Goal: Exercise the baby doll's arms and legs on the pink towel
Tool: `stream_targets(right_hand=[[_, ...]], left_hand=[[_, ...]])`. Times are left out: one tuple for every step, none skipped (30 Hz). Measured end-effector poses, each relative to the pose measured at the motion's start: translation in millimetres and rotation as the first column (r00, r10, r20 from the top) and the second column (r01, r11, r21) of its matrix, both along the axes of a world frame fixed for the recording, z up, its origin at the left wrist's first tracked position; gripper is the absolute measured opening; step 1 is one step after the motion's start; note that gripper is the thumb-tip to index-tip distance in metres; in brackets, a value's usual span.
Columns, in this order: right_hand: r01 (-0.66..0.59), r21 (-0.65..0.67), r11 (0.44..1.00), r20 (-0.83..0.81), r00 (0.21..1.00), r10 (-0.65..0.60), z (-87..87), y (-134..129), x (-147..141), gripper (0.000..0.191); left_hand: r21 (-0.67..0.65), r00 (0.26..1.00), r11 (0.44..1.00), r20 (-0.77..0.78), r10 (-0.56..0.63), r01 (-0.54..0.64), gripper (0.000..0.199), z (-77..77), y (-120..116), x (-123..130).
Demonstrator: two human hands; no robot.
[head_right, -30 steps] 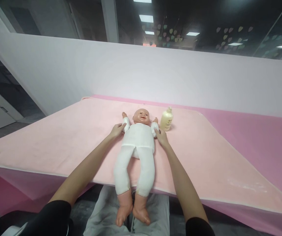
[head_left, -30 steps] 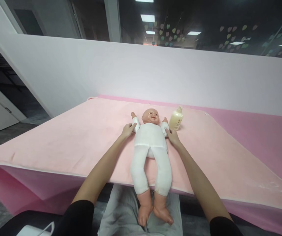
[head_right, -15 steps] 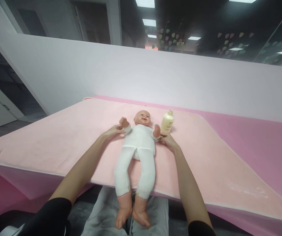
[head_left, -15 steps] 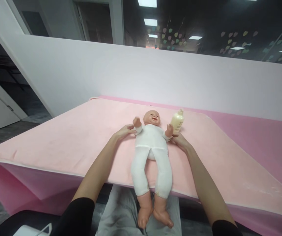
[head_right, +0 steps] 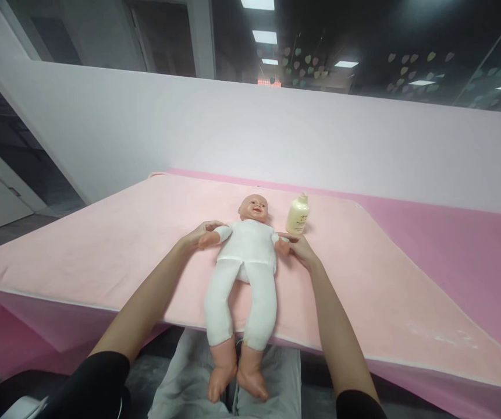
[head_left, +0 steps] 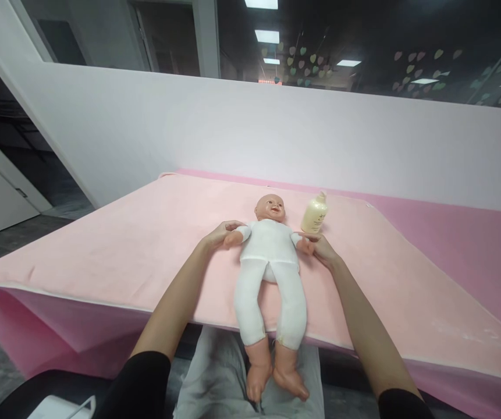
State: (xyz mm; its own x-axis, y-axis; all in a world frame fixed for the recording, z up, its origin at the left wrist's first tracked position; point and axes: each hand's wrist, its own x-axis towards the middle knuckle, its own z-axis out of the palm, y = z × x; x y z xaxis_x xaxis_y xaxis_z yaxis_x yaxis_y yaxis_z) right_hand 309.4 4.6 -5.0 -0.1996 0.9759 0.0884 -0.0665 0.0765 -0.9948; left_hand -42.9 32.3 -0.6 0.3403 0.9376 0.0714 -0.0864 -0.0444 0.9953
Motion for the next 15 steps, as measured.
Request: stream_targets(right_hand=[[0.014,0.007,1.0,-0.003,1.0,-0.014,0.6,1,-2,0.036],[0.024,0.02,1.0,-0.002,1.0,-0.024,0.7,2,-4,0.039],[0.035,0.037,0.999,0.004,0.999,-0.035,0.2,3,-6,0.04],[0.052,0.056,0.997,0.014,0.999,-0.053,-0.9,5,-8,0.04],[0.077,0.077,0.994,0.033,0.996,-0.08,-2.4,8,-11,0.04],[0.111,0.099,0.989,0.06,0.991,-0.117,-4.2,10,-14,0.04],[0.149,0.121,0.981,0.094,0.982,-0.161,-6.0,12,-17,0.041],[0.187,0.142,0.972,0.132,0.97,-0.206,-7.9,14,-19,0.043],[0.221,0.162,0.962,0.172,0.953,-0.249,-9.6,17,-22,0.045],[0.252,0.179,0.951,0.214,0.934,-0.287,-11.0,19,-25,0.047],[0.279,0.194,0.941,0.254,0.912,-0.322,-12.1,21,-28,0.049],[0.304,0.205,0.93,0.293,0.888,-0.355,-12.9,23,-31,0.05],[0.33,0.214,0.919,0.328,0.862,-0.386,-13.4,24,-34,0.051],[0.357,0.221,0.908,0.355,0.837,-0.416,-13.7,25,-36,0.051],[0.381,0.227,0.896,0.371,0.817,-0.442,-13.8,25,-37,0.051]], left_hand=[[-0.008,1.0,1.0,0.015,0.014,-0.014,0.039,0.7,-1,2],[-0.008,0.999,1.0,0.027,0.028,-0.028,0.04,1.4,-1,5],[-0.006,0.999,0.999,0.038,0.04,-0.039,0.04,2.1,-2,8],[-0.009,0.998,0.999,0.043,0.053,-0.053,0.039,2.7,-2,11],[-0.021,0.996,0.997,0.04,0.075,-0.074,0.037,3.2,-1,13],[-0.036,0.994,0.994,0.03,0.102,-0.101,0.038,3.5,-1,16],[-0.05,0.991,0.99,0.016,0.136,-0.135,0.039,3.3,0,18],[-0.06,0.984,0.983,0.0,0.176,-0.176,0.039,2.7,2,20],[-0.066,0.977,0.975,-0.016,0.212,-0.213,0.04,1.5,4,22],[-0.065,0.969,0.967,-0.034,0.243,-0.245,0.041,-0.3,6,24],[-0.055,0.963,0.962,-0.055,0.265,-0.268,0.041,-2.6,9,25],[-0.037,0.955,0.957,-0.083,0.285,-0.288,0.042,-5.3,12,27],[-0.012,0.946,0.952,-0.117,0.303,-0.306,0.043,-8.0,15,28],[0.02,0.934,0.946,-0.154,0.323,-0.324,0.044,-10.6,17,29],[0.06,0.919,0.939,-0.191,0.345,-0.34,0.046,-12.6,18,31]])
